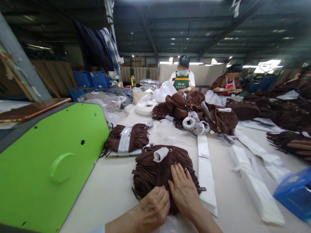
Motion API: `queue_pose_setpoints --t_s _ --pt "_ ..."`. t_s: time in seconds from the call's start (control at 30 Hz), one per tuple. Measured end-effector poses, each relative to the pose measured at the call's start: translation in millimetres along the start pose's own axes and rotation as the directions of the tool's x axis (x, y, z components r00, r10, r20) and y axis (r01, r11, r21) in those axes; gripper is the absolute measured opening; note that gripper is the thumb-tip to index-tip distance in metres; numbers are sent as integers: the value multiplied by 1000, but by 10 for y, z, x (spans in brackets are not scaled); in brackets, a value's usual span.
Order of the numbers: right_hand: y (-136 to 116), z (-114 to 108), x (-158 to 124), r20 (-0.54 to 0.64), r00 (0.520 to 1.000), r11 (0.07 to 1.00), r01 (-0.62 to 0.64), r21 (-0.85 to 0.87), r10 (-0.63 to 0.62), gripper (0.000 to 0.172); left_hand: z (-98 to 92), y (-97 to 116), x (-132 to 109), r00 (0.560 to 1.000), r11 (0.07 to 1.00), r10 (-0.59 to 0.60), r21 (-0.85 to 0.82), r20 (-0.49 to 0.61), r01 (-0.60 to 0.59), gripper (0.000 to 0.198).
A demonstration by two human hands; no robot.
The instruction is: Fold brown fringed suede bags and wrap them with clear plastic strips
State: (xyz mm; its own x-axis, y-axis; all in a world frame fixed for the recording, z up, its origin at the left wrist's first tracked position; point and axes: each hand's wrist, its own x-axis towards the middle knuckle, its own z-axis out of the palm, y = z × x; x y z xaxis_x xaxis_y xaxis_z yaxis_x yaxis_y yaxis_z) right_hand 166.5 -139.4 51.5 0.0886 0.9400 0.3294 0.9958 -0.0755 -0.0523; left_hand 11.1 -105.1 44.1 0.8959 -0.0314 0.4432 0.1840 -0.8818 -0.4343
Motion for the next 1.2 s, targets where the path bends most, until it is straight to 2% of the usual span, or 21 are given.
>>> queue_pose_setpoints --t_s 0.07,0.13,0.17,0.23,0.27,0.33,0.4,0.5,0.57,0.63,0.73,0.87,0.93,1.0,1.07,1.13,1.2 --pt "18 34 19 47 999 1000 -17 23 16 47 8 -20 -8 1000 1000 -21 -24 -2 21 14" --pt "45 16 5 53 998 999 18 41 -21 46 37 -36 -27 997 998 -52 -21 -52 51 14" --pt "60 0 -25 23 999 999 34 41 -35 45 57 -41 -40 994 998 -64 -12 -89 63 16" --pt "92 -15 -154 -119 990 996 85 22 -82 42 98 -51 -66 989 998 -61 6 -138 62 19" --pt "108 -7 -257 -208 969 991 136 6 -132 41 112 -57 -76 989 999 -52 10 -137 54 21" --pt "138 42 -524 -349 891 955 294 -40 -289 44 116 -78 -79 994 1000 -23 -2 -105 23 22" --pt "156 123 -817 -401 825 912 401 -83 -399 50 89 -117 -61 999 998 0 -56 -53 -3 22" --pt "144 247 -1155 -424 837 936 335 -104 -346 48 22 -205 -6 999 987 0 -162 34 5 21" --pt "114 293 -1248 -406 858 948 299 -106 -316 45 -16 -277 40 998 977 -18 -209 67 32 17" --pt "82 286 -1232 -371 869 945 307 -116 -328 48 -52 -354 96 996 970 -33 -237 88 54 13" --pt "47 188 -1072 -312 858 913 384 -135 -408 52 -124 -465 200 992 962 -51 -263 113 79 15" --pt "-12 50 -832 -295 815 862 503 -67 -499 39 -212 -526 313 990 961 -65 -260 124 96 19" --pt "-60 44 -773 -305 810 850 527 2 -501 32 -194 -484 298 994 970 -32 -237 103 56 21" --pt "-111 90 -764 -307 834 863 500 73 -458 30 -120 -398 219 999 981 36 -193 40 -27 22" --pt "-150 173 -780 -329 855 880 459 119 -401 28 -20 -303 106 995 987 76 -139 -67 -84 22" --pt "-163 265 -799 -407 839 886 445 131 -361 28 61 -235 9 983 992 54 -107 -175 -74 23" --pt "-145 342 -808 -486 807 892 438 110 -336 31 92 -210 -41 974 995 33 -88 -224 -54 24"
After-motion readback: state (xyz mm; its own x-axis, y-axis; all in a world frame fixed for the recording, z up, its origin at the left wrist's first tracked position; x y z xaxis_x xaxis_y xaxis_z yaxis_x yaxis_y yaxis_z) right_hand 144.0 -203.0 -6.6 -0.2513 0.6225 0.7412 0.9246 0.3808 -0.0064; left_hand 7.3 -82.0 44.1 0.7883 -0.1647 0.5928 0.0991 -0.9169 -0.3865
